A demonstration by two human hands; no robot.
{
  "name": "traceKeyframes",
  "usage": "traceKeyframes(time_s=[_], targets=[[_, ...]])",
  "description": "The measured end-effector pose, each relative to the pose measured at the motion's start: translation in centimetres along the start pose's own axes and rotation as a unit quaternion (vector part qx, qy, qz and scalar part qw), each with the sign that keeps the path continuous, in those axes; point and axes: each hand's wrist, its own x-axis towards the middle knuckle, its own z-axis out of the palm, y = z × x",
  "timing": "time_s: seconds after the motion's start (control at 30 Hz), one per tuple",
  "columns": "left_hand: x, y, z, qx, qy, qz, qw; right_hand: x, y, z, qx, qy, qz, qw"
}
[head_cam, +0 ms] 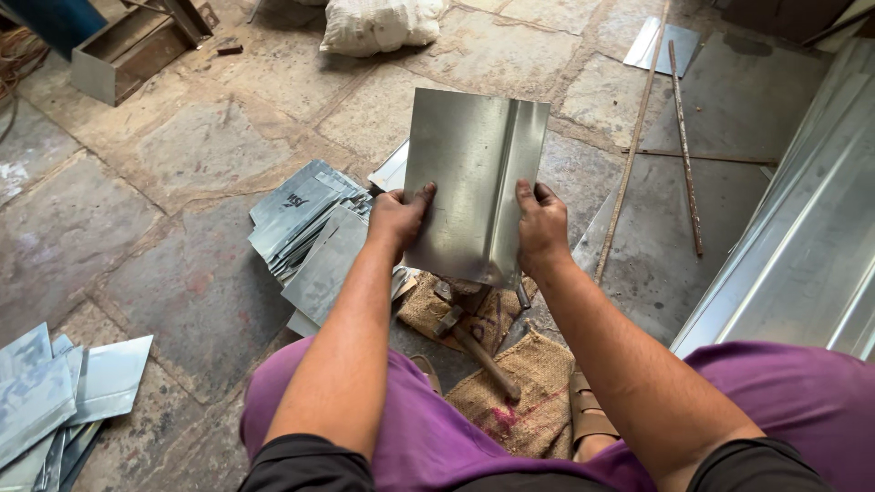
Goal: The person hammers the edge of several small metal sheets placed on a sack on the floor, handling each sheet one by one. After hammering a sheet, it is placed into a stack of similar metal pieces.
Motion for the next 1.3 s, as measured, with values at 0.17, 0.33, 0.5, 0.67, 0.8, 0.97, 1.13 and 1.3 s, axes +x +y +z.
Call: traceKeyframes(time_s=[0.17, 0.33, 0.5, 0.67, 0.8, 0.97, 1.13, 1.3], targets=[[0.3, 0.4, -1.3, -0.013, 0.020, -0.006, 1.000, 1.6, 1.3, 1.3, -0.051, 0.036, 0.012, 0.998], [0.9, -0.4, -4.1, 0.007, 0.051, 0.005, 0.999, 3.5, 3.2, 4.4, -0.089, 0.047, -0.035, 0.994], [0.6, -0.6, -7.3, -0.053, 0.106, -0.069, 0.991, 4.4, 4.3, 8.5, -0.178, 0.009, -0.022, 0.984], [0.7, -2.1, -8.7, -0.112, 0.168, -0.070, 0.977, 3.5, 2.9, 11.1, -0.172, -0.113, -0.053, 0.977], [0.7, -2.9, -9.7, -0.089, 0.177, -0.049, 0.979, 0.3, 0.1, 8.8, -0.191, -0.128, 0.043, 0.972], [-1.3, -2.0, -10.7, 0.021, 0.179, -0.126, 0.976, -1.1, -0.8, 1.5, -0.185, -0.062, 0.155, 0.968], [0.4, -1.2, -9.8, 0.126, 0.178, -0.137, 0.966, -0.4, -2.0, -3.8, -0.217, -0.004, 0.204, 0.955], [3.0, -1.0, -7.3, 0.182, 0.188, -0.108, 0.959, 0.4, -3.0, -5.0, -0.238, -0.012, 0.198, 0.951]])
